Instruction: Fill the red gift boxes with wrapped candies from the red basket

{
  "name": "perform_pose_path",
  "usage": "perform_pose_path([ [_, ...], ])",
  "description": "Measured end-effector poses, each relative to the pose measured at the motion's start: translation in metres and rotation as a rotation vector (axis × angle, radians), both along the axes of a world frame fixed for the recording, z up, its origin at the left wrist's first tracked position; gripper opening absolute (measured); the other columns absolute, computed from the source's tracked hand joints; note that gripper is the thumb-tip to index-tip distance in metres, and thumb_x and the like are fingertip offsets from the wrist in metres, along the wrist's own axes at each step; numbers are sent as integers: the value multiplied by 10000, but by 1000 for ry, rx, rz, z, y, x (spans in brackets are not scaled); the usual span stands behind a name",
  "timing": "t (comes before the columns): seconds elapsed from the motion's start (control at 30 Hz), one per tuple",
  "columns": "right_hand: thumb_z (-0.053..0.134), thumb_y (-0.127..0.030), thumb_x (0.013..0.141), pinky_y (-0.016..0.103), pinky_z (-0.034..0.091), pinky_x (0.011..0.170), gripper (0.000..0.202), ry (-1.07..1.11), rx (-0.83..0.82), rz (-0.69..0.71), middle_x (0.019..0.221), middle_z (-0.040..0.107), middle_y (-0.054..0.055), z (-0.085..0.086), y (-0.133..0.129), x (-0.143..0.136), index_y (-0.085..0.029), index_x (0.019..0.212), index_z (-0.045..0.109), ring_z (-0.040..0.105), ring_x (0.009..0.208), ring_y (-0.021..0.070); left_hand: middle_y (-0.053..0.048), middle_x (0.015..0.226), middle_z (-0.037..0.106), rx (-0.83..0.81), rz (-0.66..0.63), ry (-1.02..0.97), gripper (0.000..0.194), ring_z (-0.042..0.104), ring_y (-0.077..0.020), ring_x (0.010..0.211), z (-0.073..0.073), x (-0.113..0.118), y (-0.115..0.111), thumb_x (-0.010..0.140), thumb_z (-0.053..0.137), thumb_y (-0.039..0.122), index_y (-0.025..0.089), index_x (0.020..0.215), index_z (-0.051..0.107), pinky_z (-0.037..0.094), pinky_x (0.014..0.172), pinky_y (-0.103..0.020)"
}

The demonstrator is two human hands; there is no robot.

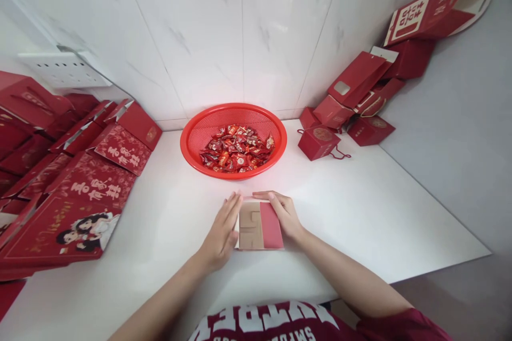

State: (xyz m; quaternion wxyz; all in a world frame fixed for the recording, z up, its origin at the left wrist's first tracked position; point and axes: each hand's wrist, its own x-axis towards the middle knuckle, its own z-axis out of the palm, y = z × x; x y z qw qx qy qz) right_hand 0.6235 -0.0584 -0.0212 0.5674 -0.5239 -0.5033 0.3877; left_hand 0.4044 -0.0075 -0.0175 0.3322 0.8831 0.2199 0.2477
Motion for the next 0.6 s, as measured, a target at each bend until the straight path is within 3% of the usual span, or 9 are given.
perform_pose_path([
  [0.1, 409, -537, 1003, 362, 473, 944, 504, 116, -49, -22, 1058, 739, 79, -1, 0, -6, -204, 957, 785, 669, 1007, 236, -149, 1654, -55, -96, -151, -83, 1061, 34, -430, 1505, -5, 2, -1, 822, 291, 839, 196, 1582, -74, 73, 1207, -625],
  [0.17, 403, -583, 987, 332, 498, 824, 550, 181, -83, -45, 945, 743, 77, -2, 1, -11, -184, 902, 773, 674, 868, 220, -168, 1646, -93, -142, -194, -123, 1242, 10, -463, 1495, -6, 4, -3, 703, 428, 902, 197, 1577, -100, 76, 1190, -654],
  [0.23, 386, -614, 978, 305, 487, 694, 589, 221, -116, -71, 789, 714, 59, -3, 2, -15, -170, 819, 738, 637, 708, 193, -196, 1640, -54, -145, -222, -136, 1346, 36, -475, 1489, -7, 6, -6, 639, 625, 837, 210, 1572, -116, 92, 1176, -672],
  [0.33, 363, -603, 989, 283, 449, 601, 581, 198, -129, -117, 655, 632, 22, -5, 5, -18, -176, 722, 653, 562, 594, 163, -215, 1592, 154, -147, -192, -134, 1246, 209, -431, 1459, -6, 10, -11, 723, 785, 514, 240, 1572, -86, 219, 1153, -653],
  [0.43, 388, -543, 1005, 296, 487, 691, 457, 70, -54, -127, 795, 658, 33, -1, 5, -14, -193, 863, 645, 608, 728, 179, -189, 1474, 313, -141, -86, -182, 1060, 357, -376, 1365, -5, 10, -8, 771, 746, 310, 253, 1569, 50, 345, 1101, -607],
  [0.53, 351, -514, 1022, 394, 474, 945, 421, -166, 170, -86, 1139, 652, 94, 14, 2, -6, -222, 1109, 641, 600, 1078, 233, -167, 1405, 352, -31, 10, -199, 1059, 374, -372, 1308, -4, 7, 3, 706, 793, 322, 262, 1546, 152, 369, 1069, -608],
  [0.6, 296, -558, 1019, 492, 350, 1097, 492, -421, 373, 41, 1365, 546, 106, 26, -2, -1, -256, 1169, 655, 475, 1291, 274, -159, 1400, 351, 12, 39, -175, 1101, 365, -373, 1298, -4, 5, 9, 666, 831, 365, 275, 1540, 166, 370, 1061, -613],
])
